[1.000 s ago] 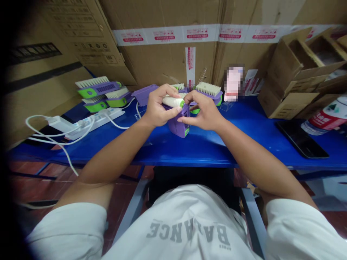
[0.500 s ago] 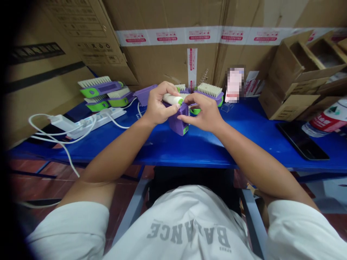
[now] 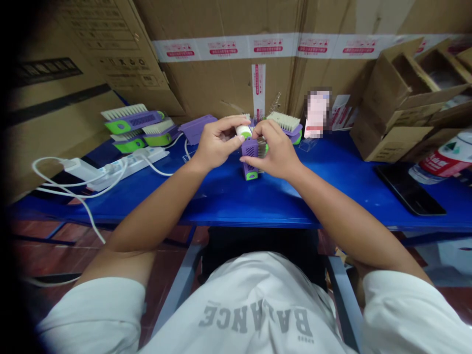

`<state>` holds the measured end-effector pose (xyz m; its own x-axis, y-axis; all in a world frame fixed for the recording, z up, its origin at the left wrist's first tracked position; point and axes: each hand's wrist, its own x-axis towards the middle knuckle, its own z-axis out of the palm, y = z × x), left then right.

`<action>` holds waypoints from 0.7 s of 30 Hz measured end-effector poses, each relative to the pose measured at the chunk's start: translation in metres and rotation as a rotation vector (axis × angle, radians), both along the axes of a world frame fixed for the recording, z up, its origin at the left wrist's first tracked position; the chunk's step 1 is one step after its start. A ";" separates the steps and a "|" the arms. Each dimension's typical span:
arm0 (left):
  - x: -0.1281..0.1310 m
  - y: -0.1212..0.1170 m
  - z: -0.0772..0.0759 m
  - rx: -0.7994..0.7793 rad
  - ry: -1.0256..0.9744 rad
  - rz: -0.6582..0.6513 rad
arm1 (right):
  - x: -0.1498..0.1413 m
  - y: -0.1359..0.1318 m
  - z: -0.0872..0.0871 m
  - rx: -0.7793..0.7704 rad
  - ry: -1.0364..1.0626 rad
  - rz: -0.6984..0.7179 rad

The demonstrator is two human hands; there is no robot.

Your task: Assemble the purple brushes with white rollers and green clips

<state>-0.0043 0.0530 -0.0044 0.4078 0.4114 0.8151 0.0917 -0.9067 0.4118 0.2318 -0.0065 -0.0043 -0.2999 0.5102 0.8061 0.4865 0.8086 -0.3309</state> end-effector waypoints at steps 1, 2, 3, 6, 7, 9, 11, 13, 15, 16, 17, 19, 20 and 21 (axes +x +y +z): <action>0.000 0.002 -0.001 -0.025 -0.011 -0.022 | 0.000 0.000 -0.001 -0.004 -0.010 -0.003; 0.001 0.003 -0.002 -0.048 -0.023 -0.044 | 0.000 0.000 -0.002 -0.005 -0.018 -0.006; 0.001 0.004 -0.002 -0.068 -0.032 -0.063 | -0.001 0.000 -0.003 -0.004 -0.025 -0.010; 0.001 0.004 -0.002 -0.107 -0.044 -0.102 | -0.004 -0.002 -0.006 0.016 -0.030 -0.037; 0.001 0.002 -0.002 -0.115 -0.043 -0.109 | -0.006 -0.003 -0.008 0.023 -0.027 -0.051; 0.002 -0.002 0.000 -0.122 -0.042 -0.117 | -0.008 -0.005 -0.010 0.036 -0.021 -0.078; 0.002 -0.006 0.002 -0.120 -0.041 -0.117 | -0.010 -0.006 -0.012 0.043 -0.019 -0.094; 0.003 -0.009 0.003 -0.114 -0.041 -0.111 | -0.011 -0.007 -0.013 0.047 -0.024 -0.100; 0.003 -0.010 0.004 -0.106 -0.042 -0.109 | -0.011 -0.008 -0.013 0.048 -0.031 -0.106; 0.003 -0.009 0.004 -0.102 -0.044 -0.111 | -0.011 -0.008 -0.013 0.048 -0.032 -0.109; 0.003 -0.009 0.003 -0.098 -0.044 -0.113 | -0.011 -0.008 -0.013 0.047 -0.030 -0.111; 0.003 -0.008 0.003 -0.091 -0.045 -0.112 | -0.011 -0.009 -0.013 0.043 -0.019 -0.107; 0.002 -0.007 0.003 -0.090 -0.045 -0.107 | -0.011 -0.009 -0.013 0.042 -0.014 -0.104; 0.002 -0.007 0.003 -0.090 -0.045 -0.100 | -0.011 -0.009 -0.013 0.040 -0.011 -0.104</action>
<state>-0.0022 0.0461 -0.0018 0.4145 0.4425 0.7952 -0.0176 -0.8698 0.4932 0.2208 -0.0150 -0.0171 -0.2559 0.5064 0.8235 0.5720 0.7661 -0.2933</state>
